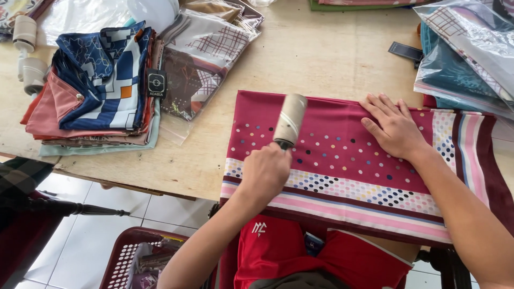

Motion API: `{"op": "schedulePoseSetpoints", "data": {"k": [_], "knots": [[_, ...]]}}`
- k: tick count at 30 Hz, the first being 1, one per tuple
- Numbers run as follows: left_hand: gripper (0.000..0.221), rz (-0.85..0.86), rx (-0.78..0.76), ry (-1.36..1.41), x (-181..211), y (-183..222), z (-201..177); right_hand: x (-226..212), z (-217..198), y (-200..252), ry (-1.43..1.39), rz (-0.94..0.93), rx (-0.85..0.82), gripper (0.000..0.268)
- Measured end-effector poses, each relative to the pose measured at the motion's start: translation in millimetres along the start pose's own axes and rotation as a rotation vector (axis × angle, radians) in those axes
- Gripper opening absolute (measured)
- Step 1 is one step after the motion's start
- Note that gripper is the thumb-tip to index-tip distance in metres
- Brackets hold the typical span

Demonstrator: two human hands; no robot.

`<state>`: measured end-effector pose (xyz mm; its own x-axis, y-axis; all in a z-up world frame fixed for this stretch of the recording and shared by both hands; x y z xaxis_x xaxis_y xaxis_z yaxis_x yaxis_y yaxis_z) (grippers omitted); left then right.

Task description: The person is using a lint roller to remove debris from a maroon patterned scarf, unfolding and flipping the scarf to clean all sections.

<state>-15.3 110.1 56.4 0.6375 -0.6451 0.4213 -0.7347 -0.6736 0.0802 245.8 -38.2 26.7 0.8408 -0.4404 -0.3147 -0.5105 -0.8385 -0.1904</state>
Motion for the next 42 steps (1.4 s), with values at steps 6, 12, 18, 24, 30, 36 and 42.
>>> {"op": "schedulePoseSetpoints", "data": {"k": [6,12,18,24,30,36,42], "knots": [[0.055,0.078,0.0,-0.173,-35.0,-15.1,7.1,0.7,-1.6,-0.7,-0.016,0.007,-0.001,0.066],[0.055,-0.216,0.138,-0.127,-79.4,-8.3,-35.1,0.4,-0.1,-1.0,-0.006,0.005,-0.005,0.068],[0.047,0.181,-0.016,-0.133,3.5,8.0,2.5,-0.4,-1.5,-0.3,-0.005,-0.001,0.005,0.066],[0.051,0.146,-0.051,-0.206,-32.5,-11.0,8.8,-1.2,-1.7,-0.3,-0.021,-0.001,0.004,0.065],[0.042,-0.229,-0.014,-0.356,-91.5,-14.7,-59.5,1.6,0.3,0.3,-0.008,0.005,0.008,0.066],[0.011,0.437,0.283,-0.396,8.7,-0.7,-36.0,1.4,0.7,-0.9,0.021,-0.01,0.013,0.066],[0.048,0.064,-0.032,-0.007,3.7,-38.5,26.0,6.0,2.1,-0.4,-0.011,-0.009,0.012,0.067]]}}
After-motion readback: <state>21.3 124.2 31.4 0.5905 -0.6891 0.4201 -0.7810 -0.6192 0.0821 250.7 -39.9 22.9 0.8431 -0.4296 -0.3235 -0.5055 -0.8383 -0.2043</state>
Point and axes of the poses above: each hand's wrist, its own y-axis away from the middle knuckle, its own z-axis out of the palm, x = y × z, the point moved 10 cm from there along -y, towards the middle knuckle, and after that the axes turned 10 degrees about x, right-handed, at the moved point
